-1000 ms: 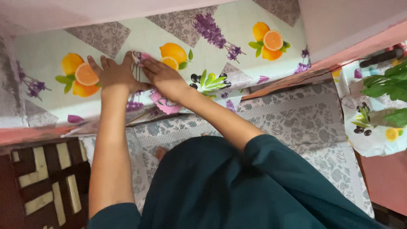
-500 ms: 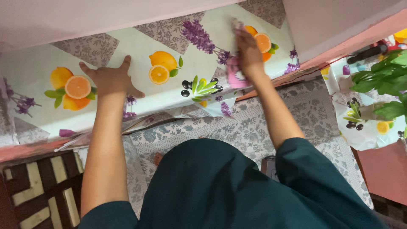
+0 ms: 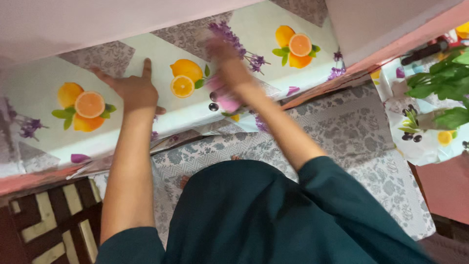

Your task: The person wipes a shelf surface with a pink cloth, smoothing out a decorative sheet with fruit patterns. They then place a framed picture of horses and a vase of artificial flowers on the shelf. Finally, they wipe the top of a wooden cabinet with the same cloth.

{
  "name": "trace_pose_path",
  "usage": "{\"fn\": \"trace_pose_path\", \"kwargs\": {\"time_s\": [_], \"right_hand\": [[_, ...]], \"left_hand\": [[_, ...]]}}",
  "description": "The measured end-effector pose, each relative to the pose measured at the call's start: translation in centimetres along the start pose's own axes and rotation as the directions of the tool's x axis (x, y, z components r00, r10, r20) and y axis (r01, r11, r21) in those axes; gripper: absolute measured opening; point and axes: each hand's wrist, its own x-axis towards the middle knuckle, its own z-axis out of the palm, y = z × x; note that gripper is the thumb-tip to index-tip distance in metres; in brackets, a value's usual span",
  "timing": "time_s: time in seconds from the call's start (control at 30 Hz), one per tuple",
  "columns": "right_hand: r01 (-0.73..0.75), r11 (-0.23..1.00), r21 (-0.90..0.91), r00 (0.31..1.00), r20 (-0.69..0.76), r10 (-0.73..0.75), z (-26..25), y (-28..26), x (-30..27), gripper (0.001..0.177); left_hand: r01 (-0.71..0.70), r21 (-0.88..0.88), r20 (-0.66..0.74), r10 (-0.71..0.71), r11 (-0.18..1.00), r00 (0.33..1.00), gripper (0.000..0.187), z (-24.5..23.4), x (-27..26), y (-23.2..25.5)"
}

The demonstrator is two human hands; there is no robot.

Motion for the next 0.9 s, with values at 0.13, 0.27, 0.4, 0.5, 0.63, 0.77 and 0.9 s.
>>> {"fn": "trace_pose_path", "kwargs": {"time_s": [0.13,0.27,0.4,0.5,0.63,0.77,0.9], "right_hand": [[0.469,0.747,-0.471,0.878,0.155,-0.453,6.9,-7.5,0.5,0.050],[0.411,0.800,-0.438,0.909,0.125,-0.398,5.8,-7.3,1.3,0.043],[0.335,0.830,-0.446,0.910,-0.076,-0.408,0.6,-3.4,1.6,0.045],[0.242,0.848,-0.472,0.923,-0.157,-0.351,-4.1,0.4,1.0,0.047],[0.089,0.856,-0.509,0.937,-0.250,-0.246,-9.9,6.6,0.0,0.070],[0.065,0.798,-0.599,0.891,-0.326,-0.316,-15.7,11.9,-0.5,0.060],[-0.131,0.859,-0.494,0.876,-0.464,-0.134,-15.5,10.9,-0.4,0.042]], "left_hand": [[-0.022,-0.042,0.147,0.028,0.999,0.989,0.136,-0.7,-0.5,-0.1],[-0.053,-0.079,-0.017,0.052,0.995,0.998,0.119,-0.6,-1.1,-0.3],[-0.043,-0.048,0.081,0.047,0.998,0.996,0.145,-1.8,-1.0,-0.1],[-0.050,-0.006,0.110,0.050,0.999,0.993,0.150,-2.6,-1.3,-0.3],[-0.049,-0.079,0.175,0.062,0.996,0.983,0.156,-2.7,-1.1,-0.6],[-0.069,-0.091,0.198,0.086,0.993,0.976,0.158,-2.3,-0.2,-0.5],[-0.060,-0.116,0.187,0.081,0.991,0.979,0.154,-2.7,-0.5,-0.8]]}}
